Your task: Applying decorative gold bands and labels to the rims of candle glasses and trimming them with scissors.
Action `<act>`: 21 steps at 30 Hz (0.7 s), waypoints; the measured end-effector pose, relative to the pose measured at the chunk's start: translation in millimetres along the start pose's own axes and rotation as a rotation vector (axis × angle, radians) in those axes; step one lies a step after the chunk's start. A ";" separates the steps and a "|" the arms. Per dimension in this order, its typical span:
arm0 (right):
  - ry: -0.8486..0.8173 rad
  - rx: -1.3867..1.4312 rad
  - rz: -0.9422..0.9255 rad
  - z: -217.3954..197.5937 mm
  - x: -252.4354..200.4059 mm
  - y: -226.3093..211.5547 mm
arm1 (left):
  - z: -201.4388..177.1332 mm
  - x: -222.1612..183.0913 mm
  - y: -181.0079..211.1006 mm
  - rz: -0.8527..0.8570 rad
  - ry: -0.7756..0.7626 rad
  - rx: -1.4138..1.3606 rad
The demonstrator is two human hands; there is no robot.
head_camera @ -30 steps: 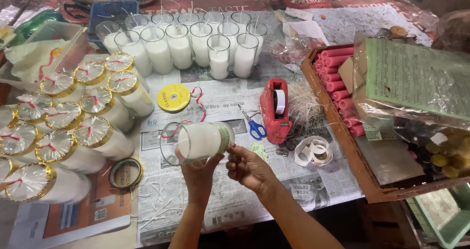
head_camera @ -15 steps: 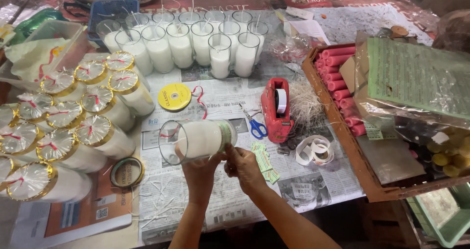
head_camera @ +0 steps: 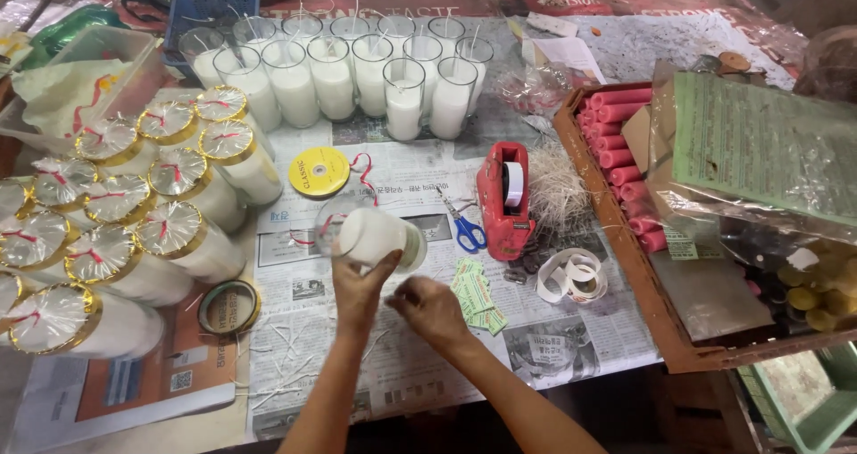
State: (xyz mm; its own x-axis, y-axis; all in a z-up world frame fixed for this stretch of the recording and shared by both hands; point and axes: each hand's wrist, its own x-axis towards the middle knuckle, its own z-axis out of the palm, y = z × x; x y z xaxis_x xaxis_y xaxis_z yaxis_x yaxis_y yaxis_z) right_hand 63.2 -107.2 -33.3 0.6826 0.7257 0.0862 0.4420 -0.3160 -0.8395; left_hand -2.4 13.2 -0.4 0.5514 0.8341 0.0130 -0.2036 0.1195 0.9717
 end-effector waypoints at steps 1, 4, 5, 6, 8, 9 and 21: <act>0.001 -0.002 0.001 4.4 -7.7 12.7 | -6.7 9.9 -8.4 -0.001 -0.001 -0.002; -0.084 -0.152 0.015 4.6 -28.4 40.1 | -20.3 35.6 -28.1 -0.039 -0.151 0.283; -0.101 -0.115 -0.014 -4.0 -33.1 41.6 | -21.2 41.3 -30.5 -0.054 -0.217 0.344; -0.114 -0.076 -0.038 -12.0 -39.5 43.0 | -22.0 46.5 -33.2 -0.070 -0.288 0.405; -0.051 -0.068 -0.053 -30.4 -48.5 61.3 | -19.2 53.6 -29.1 -0.076 -0.349 0.406; 0.005 -0.062 -0.078 -40.4 -53.1 70.7 | -16.2 57.8 -27.3 -0.076 -0.397 0.406; 0.797 -0.632 -0.084 -196.7 -86.2 227.8 | -42.8 21.1 -33.5 0.040 -0.136 0.889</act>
State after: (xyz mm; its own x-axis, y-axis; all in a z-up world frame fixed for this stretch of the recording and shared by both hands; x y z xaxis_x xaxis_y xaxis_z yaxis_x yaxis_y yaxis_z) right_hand 219.5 -361.9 -126.5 0.7223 0.2154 0.6572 0.5749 -0.7153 -0.3974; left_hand -18.6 49.8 -42.8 0.6600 0.7509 0.0237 0.4450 -0.4162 0.7929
